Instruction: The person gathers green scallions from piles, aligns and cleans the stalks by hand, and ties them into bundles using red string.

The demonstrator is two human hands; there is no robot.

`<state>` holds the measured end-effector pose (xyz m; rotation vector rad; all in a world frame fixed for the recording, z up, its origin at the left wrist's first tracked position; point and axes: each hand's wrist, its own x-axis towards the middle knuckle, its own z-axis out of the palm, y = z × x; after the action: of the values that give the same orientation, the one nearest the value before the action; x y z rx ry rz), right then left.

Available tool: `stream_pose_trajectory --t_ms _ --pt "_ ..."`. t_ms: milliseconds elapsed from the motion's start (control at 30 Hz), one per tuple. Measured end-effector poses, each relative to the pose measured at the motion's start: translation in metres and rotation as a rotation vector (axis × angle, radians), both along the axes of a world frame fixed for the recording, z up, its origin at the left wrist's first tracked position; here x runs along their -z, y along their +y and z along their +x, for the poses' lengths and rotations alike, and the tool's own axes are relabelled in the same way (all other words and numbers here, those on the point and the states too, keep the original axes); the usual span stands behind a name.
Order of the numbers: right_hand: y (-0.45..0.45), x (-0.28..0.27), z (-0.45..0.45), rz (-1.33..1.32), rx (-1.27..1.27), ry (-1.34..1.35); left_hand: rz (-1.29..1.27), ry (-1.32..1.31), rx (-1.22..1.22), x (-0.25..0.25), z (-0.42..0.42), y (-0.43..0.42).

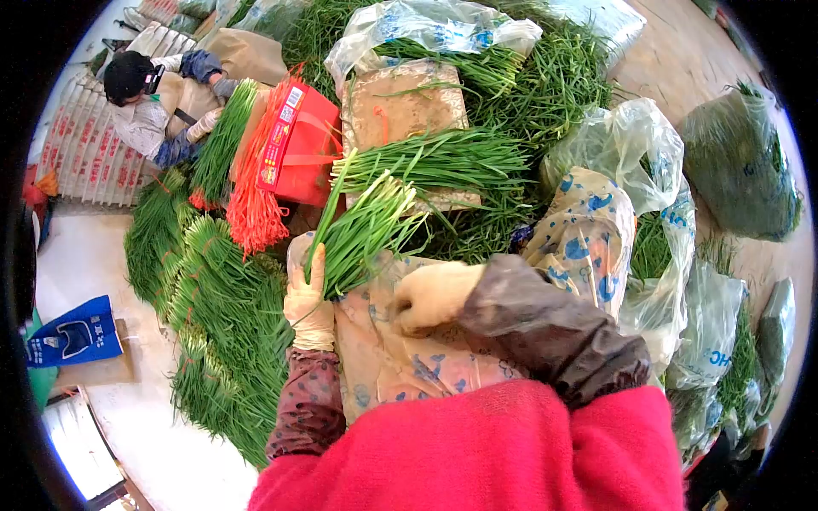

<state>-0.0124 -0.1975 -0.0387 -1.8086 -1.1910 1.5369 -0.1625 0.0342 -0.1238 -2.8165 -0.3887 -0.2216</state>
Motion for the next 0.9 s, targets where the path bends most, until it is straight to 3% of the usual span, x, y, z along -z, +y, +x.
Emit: stream_pose_trajectory --t_ms 133,233,300,433,500,633,700,767,833,900 --pt "-0.005 0.009 0.027 -0.162 0.318 -0.215 -0.061 0.034 -0.015 0.001 0.002 -0.001" --pt "0.022 0.018 0.016 -0.166 0.576 0.118 0.044 -0.095 0.073 0.0 0.012 -0.004" --pt "0.041 0.036 0.009 -0.082 0.657 -0.02 0.063 -0.09 0.086 -0.003 0.013 -0.007" --pt "0.056 0.054 -0.002 -0.119 0.727 0.249 0.114 0.006 0.03 -0.003 0.011 -0.008" --pt "0.047 0.048 -0.003 -0.118 0.669 0.196 0.102 -0.036 0.054 -0.003 0.011 -0.004" --pt "0.025 0.014 -0.023 0.14 -0.125 -0.03 0.072 0.054 -0.024 0.002 0.012 0.001" --pt "0.021 -0.009 -0.042 0.191 -0.28 0.041 0.042 0.056 -0.021 -0.006 0.017 -0.003" --pt "0.015 -0.022 -0.027 0.171 -0.297 -0.02 0.059 0.024 0.036 -0.003 0.019 0.0" --pt "-0.004 -0.016 -0.002 0.22 -0.104 -0.122 0.038 0.153 0.005 -0.003 0.017 0.001" --pt "-0.025 0.003 0.019 -0.046 -0.108 -0.338 0.007 0.098 0.032 -0.007 0.013 0.003"
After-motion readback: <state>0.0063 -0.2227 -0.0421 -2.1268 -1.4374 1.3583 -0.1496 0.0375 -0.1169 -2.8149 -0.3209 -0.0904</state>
